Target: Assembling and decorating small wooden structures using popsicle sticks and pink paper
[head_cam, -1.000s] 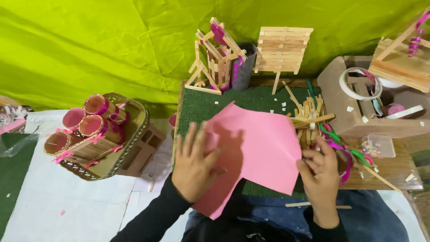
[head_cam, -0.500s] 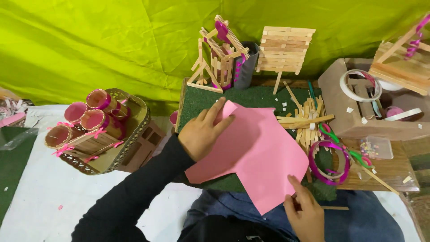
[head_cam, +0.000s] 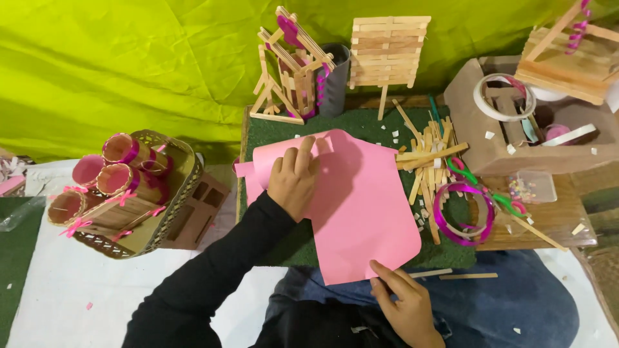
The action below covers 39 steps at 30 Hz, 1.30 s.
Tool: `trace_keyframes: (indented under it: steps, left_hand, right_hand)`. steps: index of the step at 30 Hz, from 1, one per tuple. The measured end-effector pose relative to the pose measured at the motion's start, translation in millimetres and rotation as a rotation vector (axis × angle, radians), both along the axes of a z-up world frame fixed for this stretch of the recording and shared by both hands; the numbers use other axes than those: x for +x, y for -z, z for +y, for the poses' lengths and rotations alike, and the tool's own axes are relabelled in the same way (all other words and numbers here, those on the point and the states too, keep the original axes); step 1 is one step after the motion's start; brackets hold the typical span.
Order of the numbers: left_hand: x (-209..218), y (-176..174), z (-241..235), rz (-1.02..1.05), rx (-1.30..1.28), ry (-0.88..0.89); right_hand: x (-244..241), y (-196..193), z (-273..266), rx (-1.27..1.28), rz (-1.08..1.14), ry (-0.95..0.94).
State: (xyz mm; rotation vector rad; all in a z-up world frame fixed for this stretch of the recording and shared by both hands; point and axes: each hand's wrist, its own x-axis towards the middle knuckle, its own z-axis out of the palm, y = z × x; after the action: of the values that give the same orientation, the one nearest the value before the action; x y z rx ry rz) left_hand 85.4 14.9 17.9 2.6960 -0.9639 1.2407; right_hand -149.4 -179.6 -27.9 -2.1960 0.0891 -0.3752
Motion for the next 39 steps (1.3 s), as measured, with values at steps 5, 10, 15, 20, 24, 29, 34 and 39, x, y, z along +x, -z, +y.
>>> trace_keyframes:
  steps: [5,10,15,20,24,29,34,39]
  left_hand:
    - [-17.7,16.2,-7.5,0.219,0.003,0.08]
    - [-27.6,24.1,-14.2,0.644,-0.013,0.062]
    - [-15.4,24.7,-18.1,0.655,0.095,0.039]
    - [-9.6,24.1,-23.0,0.724,0.163,0.026]
    - [-11.0,38.0,-22.7,0.587,0.137,-0.008]
    - [-14.7,36.5,-23.0,0.509,0.085,-0.015]
    - [-15.7,34.1,-22.3,0.495,0.167,-0.039]
    - [-17.3,34.1,-21.3,0.538,0.144,0.005]
  right_hand:
    - [0.5,3.7,-1.4,0.105,0.041,0.002]
    - [2.9,-1.1,-11.1,0.307,0.236,-0.048]
    - [4.5,-10.1,-52.7,0.569,0.456,-0.239]
    - [23.1,-61.7,-107.7,0.549,0.276,-0.371]
    - [44.7,-94.7,-152.8,0.074,0.101,0.041]
    - [73.1,-128.0,-188.4,-0.361,-0.116,0.344]
    - [79.0,-139.1,-198.3,-0.453,-0.24,0.446]
    - [82.7,-125.3,-199.1,-0.349,-0.237,0.431]
